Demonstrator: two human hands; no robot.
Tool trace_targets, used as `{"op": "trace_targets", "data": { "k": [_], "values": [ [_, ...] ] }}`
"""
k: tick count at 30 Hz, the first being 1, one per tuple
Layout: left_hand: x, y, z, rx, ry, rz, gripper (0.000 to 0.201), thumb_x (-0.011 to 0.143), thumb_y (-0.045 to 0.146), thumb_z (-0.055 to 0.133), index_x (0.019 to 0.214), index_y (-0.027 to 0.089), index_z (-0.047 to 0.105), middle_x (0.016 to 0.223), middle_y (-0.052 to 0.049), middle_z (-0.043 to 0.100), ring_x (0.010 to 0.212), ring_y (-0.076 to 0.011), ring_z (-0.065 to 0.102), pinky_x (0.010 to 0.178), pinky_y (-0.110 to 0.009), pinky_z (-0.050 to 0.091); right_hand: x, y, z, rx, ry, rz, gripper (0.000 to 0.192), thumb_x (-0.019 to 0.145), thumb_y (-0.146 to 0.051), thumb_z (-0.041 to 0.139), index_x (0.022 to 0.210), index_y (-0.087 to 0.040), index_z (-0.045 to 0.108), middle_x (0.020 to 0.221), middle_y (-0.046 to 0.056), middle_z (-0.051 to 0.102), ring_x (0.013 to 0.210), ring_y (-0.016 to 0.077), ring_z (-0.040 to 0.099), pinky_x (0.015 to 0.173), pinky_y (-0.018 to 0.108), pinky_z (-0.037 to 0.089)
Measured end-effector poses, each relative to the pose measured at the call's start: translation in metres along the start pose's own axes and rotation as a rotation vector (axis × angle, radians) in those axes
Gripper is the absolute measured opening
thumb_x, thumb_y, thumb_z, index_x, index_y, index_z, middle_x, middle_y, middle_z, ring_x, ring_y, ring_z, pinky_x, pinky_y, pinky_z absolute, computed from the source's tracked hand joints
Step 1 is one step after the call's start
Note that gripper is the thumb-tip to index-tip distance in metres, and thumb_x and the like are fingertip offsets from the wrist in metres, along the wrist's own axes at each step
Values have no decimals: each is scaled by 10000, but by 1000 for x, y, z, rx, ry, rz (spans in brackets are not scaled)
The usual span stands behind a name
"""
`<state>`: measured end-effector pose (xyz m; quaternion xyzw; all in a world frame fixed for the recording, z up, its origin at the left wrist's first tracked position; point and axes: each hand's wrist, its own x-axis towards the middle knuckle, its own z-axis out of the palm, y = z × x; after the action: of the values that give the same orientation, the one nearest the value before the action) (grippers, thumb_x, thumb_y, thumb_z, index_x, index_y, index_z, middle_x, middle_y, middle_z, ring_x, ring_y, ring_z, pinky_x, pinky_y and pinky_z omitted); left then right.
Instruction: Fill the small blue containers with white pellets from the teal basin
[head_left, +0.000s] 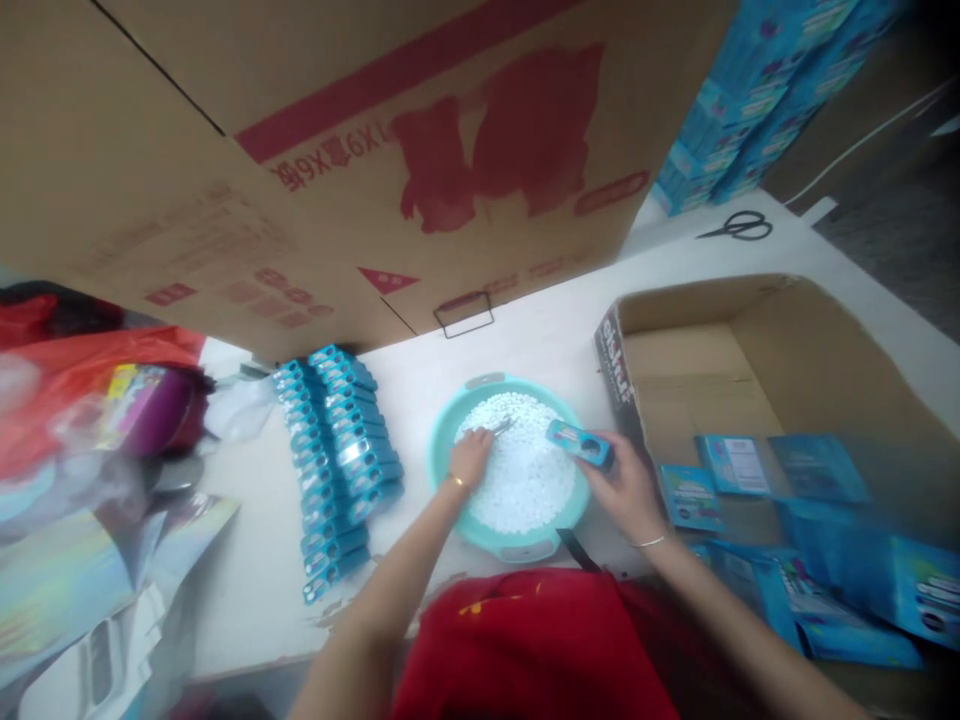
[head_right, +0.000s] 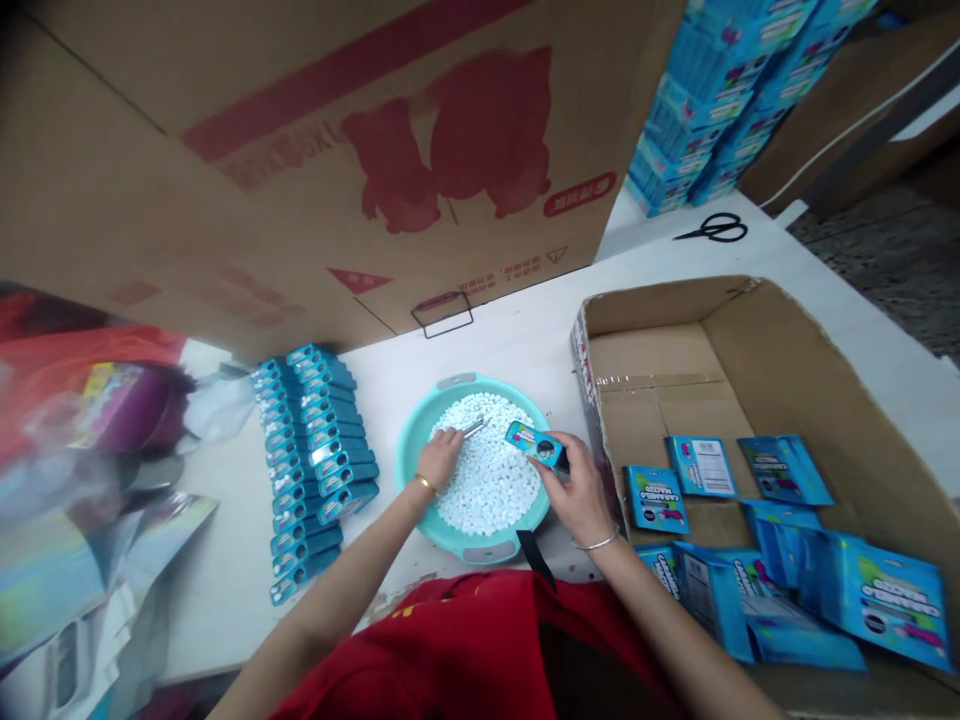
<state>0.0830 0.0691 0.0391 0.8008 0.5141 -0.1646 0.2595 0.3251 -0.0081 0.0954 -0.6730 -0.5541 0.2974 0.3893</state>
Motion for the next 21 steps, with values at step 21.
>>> {"op": "trace_targets", "data": {
  "k": [21],
  "values": [
    [-103, 18, -73, -418, 147, 312, 208, 902, 243, 444, 1091, 181, 502, 986, -69, 596, 874, -162, 558, 808, -295, 464, -17, 6, 17, -123, -159, -218, 369, 803, -165, 499, 1170, -202, 492, 1104, 117, 581, 1056, 278, 540, 909, 483, 467]
  ]
}}
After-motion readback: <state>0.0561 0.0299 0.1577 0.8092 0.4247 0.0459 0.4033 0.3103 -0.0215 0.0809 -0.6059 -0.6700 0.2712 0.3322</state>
